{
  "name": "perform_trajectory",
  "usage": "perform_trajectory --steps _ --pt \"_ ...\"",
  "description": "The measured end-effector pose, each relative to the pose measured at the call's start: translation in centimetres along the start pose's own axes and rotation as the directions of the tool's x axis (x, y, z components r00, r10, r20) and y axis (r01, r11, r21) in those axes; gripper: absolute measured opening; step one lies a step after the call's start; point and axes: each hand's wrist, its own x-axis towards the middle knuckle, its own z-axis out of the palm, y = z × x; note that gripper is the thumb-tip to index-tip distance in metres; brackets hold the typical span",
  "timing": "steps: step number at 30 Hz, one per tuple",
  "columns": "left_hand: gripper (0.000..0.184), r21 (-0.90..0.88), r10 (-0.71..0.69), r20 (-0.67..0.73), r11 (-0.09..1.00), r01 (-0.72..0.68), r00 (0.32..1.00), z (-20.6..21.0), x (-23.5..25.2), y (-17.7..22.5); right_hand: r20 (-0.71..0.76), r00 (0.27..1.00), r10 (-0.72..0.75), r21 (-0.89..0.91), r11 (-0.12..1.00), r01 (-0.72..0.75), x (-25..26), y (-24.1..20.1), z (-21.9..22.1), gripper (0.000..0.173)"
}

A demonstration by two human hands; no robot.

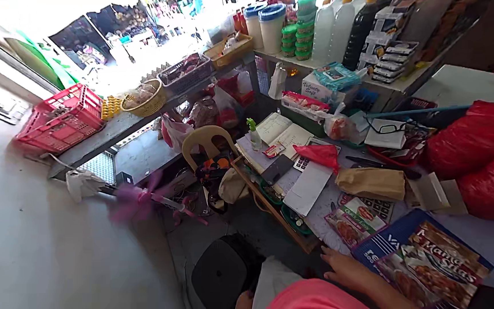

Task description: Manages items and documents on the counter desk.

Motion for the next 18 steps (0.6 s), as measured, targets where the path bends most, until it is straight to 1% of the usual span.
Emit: perform_trajectory --steps 2,4,6,9,11,13,15,17,18 --pt "0.042 -0.011 -0.011 0.017 1.000 0.011 1.000 -0.1 0.8 0.4 0.004 1.000 -0.004 0.020 1.000 0.004 0.0 0.2 -0.3 0.065" --pt "0.041 -0.026 0.024 0.013 0.999 -0.023 1.000 -0.4 2.8 0.1 0.003 1.000 -0.006 0.043 0.999 0.006 -0.1 0.3 -0.6 0.064" --pt "0.040 -0.077 0.063 -0.039 0.995 -0.066 0.997 -1.3 4.5 0.5 0.011 1.000 -0.001 0.058 0.998 0.000 -0.2 0.3 -1.0 0.062" --pt "0.035 -0.180 0.115 -0.160 0.973 -0.144 0.980 -3.6 6.0 2.5 0.035 0.999 -0.004 0.056 0.998 0.002 -0.2 -0.1 -2.0 0.060" --pt "0.034 -0.243 0.148 -0.240 0.948 -0.207 0.959 -5.6 6.9 4.5 0.030 1.000 -0.009 0.087 0.996 0.006 -0.3 -0.3 -2.9 0.057" --pt "0.032 -0.316 0.174 -0.300 0.910 -0.270 0.938 -7.8 7.7 7.1 -0.021 1.000 0.004 0.129 0.992 -0.001 -0.1 -0.3 -3.7 0.055" --pt "0.030 -0.365 0.206 -0.354 0.868 -0.337 0.912 -10.2 8.8 9.8 -0.092 0.994 0.055 0.169 0.985 -0.039 0.4 -0.1 -4.5 0.052" --pt "0.030 -0.360 0.255 -0.413 0.836 -0.414 0.874 -13.2 9.8 13.0 -0.152 0.981 0.121 0.213 0.973 -0.087 0.9 -0.4 -5.7 0.047" --pt "0.030 -0.333 0.285 -0.453 0.825 -0.457 0.845 -15.0 10.1 14.7 -0.175 0.973 0.152 0.234 0.966 -0.108 1.2 -0.7 -6.4 0.045"
